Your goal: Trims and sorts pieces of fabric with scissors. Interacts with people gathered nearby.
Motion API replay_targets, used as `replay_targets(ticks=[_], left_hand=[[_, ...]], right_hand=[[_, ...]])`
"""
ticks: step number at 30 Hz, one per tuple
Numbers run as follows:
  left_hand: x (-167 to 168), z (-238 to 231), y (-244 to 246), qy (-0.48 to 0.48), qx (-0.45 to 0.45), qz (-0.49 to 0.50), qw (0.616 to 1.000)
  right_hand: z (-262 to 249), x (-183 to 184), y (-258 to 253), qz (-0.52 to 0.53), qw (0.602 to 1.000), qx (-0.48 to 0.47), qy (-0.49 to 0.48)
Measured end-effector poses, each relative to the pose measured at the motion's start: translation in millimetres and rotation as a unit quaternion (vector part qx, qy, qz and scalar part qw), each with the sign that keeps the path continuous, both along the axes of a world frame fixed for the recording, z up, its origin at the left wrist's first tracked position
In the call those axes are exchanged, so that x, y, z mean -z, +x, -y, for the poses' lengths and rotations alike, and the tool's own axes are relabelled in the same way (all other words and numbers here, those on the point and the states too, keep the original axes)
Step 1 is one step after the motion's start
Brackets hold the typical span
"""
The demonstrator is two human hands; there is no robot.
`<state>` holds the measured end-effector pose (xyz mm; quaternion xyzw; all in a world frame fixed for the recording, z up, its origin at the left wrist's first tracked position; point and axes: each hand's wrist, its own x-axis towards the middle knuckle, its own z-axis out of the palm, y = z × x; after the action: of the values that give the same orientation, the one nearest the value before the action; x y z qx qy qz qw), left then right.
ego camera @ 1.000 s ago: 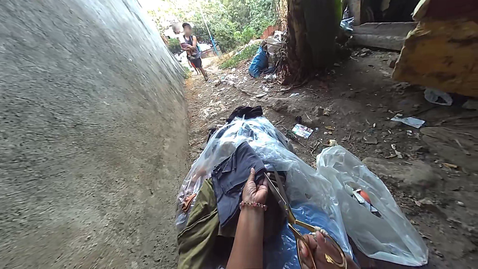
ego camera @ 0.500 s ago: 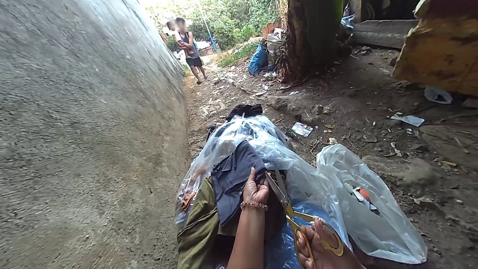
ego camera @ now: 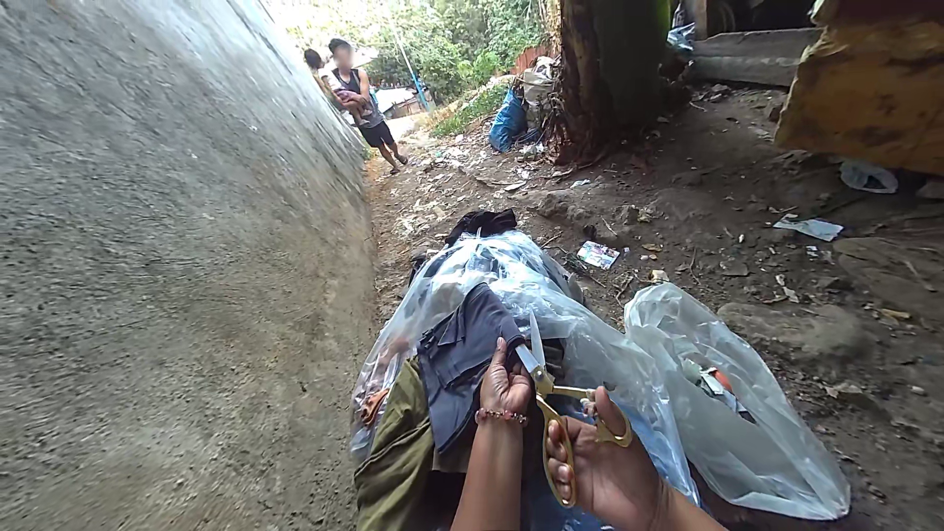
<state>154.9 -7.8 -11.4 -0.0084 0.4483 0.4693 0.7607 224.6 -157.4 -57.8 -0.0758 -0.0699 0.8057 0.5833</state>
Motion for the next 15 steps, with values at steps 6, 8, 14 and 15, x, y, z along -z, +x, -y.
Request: replay_targets(ticks=[6,8,14,15], left_hand=[[6.7,-3.9,-6.4,0.027,0.031,-0.031,0.999],[5.8,-0.6,-7.2,0.028,0.042,-0.041,0.998],[7.1,41.6,-28.9,0.096,0.15,-0.208,0.962],[12.7,49.0,-33.4,0.177,0.155,-0.285,0.929]], right_hand=[[16.3,-9.6,1.6,0.005,1.0,0.019,-0.015],[22.6,-5.9,-1.4,0.018,0.999,0.037,0.001],[22.6,3.7,1.3,0.033,0.999,0.028,0.003],[22.1,5.2,3.0,0.034,0.999,0.025,0.004]])
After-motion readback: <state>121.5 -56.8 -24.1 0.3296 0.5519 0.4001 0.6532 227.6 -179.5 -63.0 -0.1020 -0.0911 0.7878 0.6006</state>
